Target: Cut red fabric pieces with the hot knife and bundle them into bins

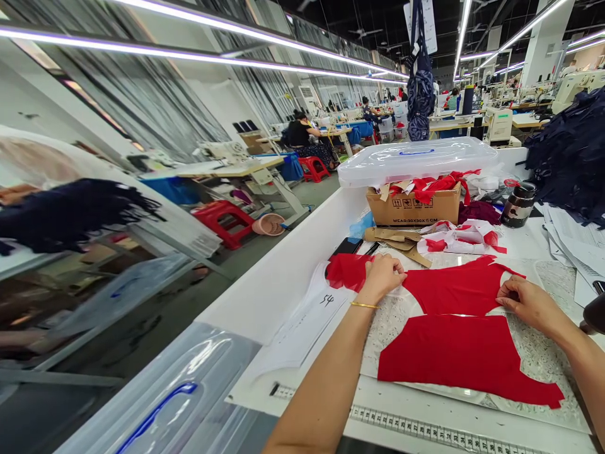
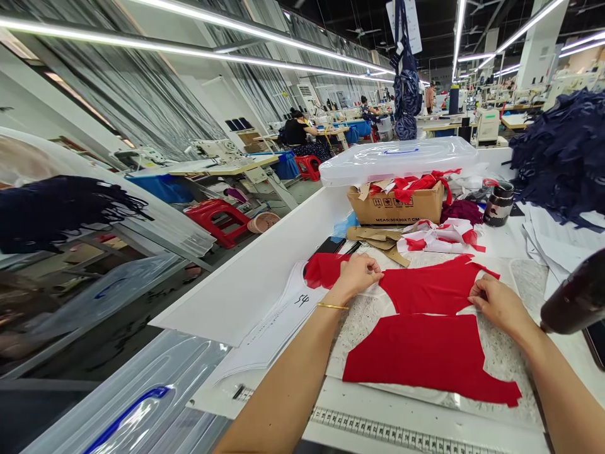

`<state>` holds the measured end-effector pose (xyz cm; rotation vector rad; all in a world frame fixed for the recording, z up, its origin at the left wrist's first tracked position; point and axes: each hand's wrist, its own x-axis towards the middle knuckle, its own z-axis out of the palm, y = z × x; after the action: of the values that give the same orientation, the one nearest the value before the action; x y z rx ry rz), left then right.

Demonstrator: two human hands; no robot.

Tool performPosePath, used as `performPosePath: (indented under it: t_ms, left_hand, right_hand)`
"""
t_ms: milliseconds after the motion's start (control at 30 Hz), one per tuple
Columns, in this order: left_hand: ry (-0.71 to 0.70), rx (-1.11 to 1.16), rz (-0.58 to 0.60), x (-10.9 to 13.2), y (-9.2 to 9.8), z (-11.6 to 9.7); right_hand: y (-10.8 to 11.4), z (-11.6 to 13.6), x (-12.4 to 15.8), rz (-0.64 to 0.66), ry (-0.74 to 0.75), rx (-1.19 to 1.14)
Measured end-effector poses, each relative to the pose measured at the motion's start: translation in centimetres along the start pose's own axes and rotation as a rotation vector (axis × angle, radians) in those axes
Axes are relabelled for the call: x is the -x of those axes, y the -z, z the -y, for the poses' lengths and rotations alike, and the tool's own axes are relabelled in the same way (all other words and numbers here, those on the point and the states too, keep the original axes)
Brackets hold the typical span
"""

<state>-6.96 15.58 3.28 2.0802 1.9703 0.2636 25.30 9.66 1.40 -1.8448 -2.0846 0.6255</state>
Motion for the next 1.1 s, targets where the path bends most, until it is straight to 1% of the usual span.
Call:
performPosePath:
  t_ms: [100,233,333,433,600,700,900,1100]
  left_hand:
    - [-0.084,-0.034,0.01,0.5,0.4,-0.1]
    - [-0.341,-0.183,0.031,1.0,0.3,-0.2]
    - [-0.512,-0.308,-0.006,0.9,-0.1,-0.2]
    - [-0.595,-0.356,-0.058,0.7,-0.5,0.0]
    - [-0.652,-0.438,-0.121,1.0,-0.8,0.6]
    - [-0.677,-0.451,-0.173,1.5,-0.9,1.2]
    - [-0.699,-0.374,-0.237,2.0,-1.3,2.4]
    - [-0.666,-0.332,-0.331,1.8,-1.8,3.2]
  right_hand:
    - [-0.1,-0.1,0.0,-0.01,0.008,-0.008]
    - [-0.1,-0.1,0.0,-0.006,0.001,-0.019]
    - [-0.1,0.0,0.0,-0.011,0.008,-0.026]
    - [0.1,0.2,0.0,-0.009,0.003,-0.034]
    - [0.2,0.6,0.1,0.009,-0.039,-0.049]
    - [0.1,0.6,0.1,0.018,-0.036,-0.051]
    - [-0.1,0.5,-0.1,0.0,-0.005,-0.054]
    - [-0.5,0.8,0.0,-0.015,-0.001,-0.069]
